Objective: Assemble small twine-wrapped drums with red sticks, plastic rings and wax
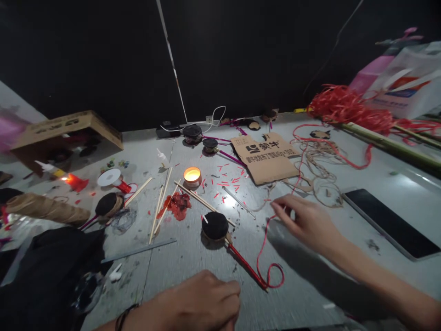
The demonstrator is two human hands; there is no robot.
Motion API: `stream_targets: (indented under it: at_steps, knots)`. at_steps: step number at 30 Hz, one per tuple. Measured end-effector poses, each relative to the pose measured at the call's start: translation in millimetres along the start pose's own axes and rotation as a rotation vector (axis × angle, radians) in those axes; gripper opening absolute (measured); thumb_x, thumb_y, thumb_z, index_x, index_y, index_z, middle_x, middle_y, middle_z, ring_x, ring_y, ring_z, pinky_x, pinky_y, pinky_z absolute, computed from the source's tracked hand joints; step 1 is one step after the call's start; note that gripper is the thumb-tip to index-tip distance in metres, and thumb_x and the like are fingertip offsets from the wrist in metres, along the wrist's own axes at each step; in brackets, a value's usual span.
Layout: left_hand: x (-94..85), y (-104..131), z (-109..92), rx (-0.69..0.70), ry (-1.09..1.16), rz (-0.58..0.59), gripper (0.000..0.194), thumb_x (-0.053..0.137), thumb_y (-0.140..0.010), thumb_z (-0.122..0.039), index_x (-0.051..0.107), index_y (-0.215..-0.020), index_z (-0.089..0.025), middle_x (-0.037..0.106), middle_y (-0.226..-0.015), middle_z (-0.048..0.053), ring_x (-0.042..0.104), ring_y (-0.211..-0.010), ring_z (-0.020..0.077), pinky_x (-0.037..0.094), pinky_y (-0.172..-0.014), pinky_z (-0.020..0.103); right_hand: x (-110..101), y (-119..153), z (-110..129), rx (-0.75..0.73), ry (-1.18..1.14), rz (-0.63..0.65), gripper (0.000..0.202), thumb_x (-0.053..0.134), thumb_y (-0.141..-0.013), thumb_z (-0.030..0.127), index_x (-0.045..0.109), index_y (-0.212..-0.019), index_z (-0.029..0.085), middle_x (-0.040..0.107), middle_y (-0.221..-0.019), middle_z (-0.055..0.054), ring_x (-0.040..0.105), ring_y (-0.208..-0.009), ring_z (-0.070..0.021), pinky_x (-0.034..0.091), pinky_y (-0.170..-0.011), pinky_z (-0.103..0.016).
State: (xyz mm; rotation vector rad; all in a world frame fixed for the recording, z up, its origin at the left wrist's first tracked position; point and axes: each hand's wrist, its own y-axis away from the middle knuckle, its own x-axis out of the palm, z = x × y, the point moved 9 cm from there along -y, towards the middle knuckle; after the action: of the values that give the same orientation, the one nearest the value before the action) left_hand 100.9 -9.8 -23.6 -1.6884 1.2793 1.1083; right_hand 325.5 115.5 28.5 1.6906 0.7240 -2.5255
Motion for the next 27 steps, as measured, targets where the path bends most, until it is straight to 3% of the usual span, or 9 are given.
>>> stream_targets:
  at_steps: [2,4,7,13,17,20,23,27]
  knots:
    - [3.0,2.0,1.5,0.03,0.052,-0.03,0.019,0.061,-0.108,-0.021,0.051,-0.092,-0.023,0.064,-0.085,-0.004,0.046,-0.057,0.0128,0.04,-0.05,0.031,-12.4,-13.2,-37.3,0.071,0.078,-0.099,0.027,0.049,-0.11,0.041,0.068,-0.104,0.023,0.077,-0.093,-0.01,0.075,-0.079,-0.0285,0.055,-0.066,-0.039]
    - [5.0,4.6,4.8,0.018,0.083,-0.046,0.021,0.06,-0.109,-0.021,0.05,-0.091,-0.023,0.063,-0.083,-0.005,0.047,-0.059,0.0121,0.041,-0.053,0.03,-21.0,-26.7,-66.2,0.099,0.146,-0.167,0.03,0.047,-0.109,0.043,0.067,-0.112,0.021,0.075,-0.11,-0.018,0.073,-0.104,-0.0375,0.058,-0.085,-0.049]
    - [6.0,7.0,6.7,0.005,0.042,-0.041,0.022,0.06,-0.111,-0.023,0.051,-0.09,-0.022,0.063,-0.082,-0.005,0.049,-0.06,0.0117,0.043,-0.055,0.029,-19.1,-49.0,-87.4,0.089,0.216,-0.173,0.038,0.046,-0.107,0.044,0.065,-0.127,0.017,0.07,-0.127,-0.026,0.063,-0.127,-0.0431,0.051,-0.106,-0.059]
    - [0.7,7.1,9.5,-0.019,0.059,-0.083,0.024,0.06,-0.112,-0.027,0.052,-0.09,-0.021,0.063,-0.082,-0.005,0.049,-0.059,0.0111,0.044,-0.055,0.029,29.3,-84.6,-62.1,-0.032,0.279,0.018,0.044,0.045,-0.11,0.041,0.059,-0.142,0.015,0.064,-0.149,-0.022,0.054,-0.143,-0.0373,0.045,-0.114,-0.053]
    - [0.3,8.6,10.6,-0.011,0.074,-0.094,0.026,0.056,-0.113,-0.027,0.052,-0.088,-0.021,0.063,-0.084,-0.005,0.046,-0.058,0.0112,0.044,-0.055,0.029,57.5,-89.5,-46.1,-0.036,0.377,0.159,0.035,0.049,-0.109,0.04,0.068,-0.124,0.014,0.075,-0.127,-0.022,0.069,-0.119,-0.0382,0.05,-0.098,-0.049]
    - [2.1,10.1,10.0,-0.001,0.044,-0.068,0.025,0.057,-0.112,-0.025,0.053,-0.088,-0.02,0.064,-0.086,-0.004,0.045,-0.058,0.0113,0.043,-0.054,0.028,60.5,-88.1,-44.0,-0.002,0.461,0.212,0.032,0.05,-0.108,0.037,0.07,-0.109,0.012,0.078,-0.104,-0.021,0.074,-0.098,-0.0371,0.049,-0.089,-0.047]
    - [0.6,11.9,8.9,0.006,0.037,-0.079,0.025,0.056,-0.113,-0.024,0.054,-0.088,-0.02,0.062,-0.083,-0.004,0.045,-0.058,0.0115,0.041,-0.053,0.028,54.1,-90.8,-42.9,0.035,0.519,0.22,0.035,0.047,-0.111,0.036,0.071,-0.104,0.011,0.078,-0.095,-0.022,0.074,-0.092,-0.0366,0.048,-0.087,-0.047]
    - [-4.5,14.2,11.3,-0.014,0.032,-0.146,0.03,0.046,-0.116,-0.025,0.054,-0.088,-0.02,0.061,-0.08,-0.004,0.045,-0.058,0.0121,0.043,-0.055,0.029,55.5,-103.9,-28.4,-0.009,0.526,0.231,0.033,0.054,-0.11,0.037,0.071,-0.118,0.01,0.076,-0.124,-0.024,0.069,-0.119,-0.0379,0.048,-0.099,-0.046]
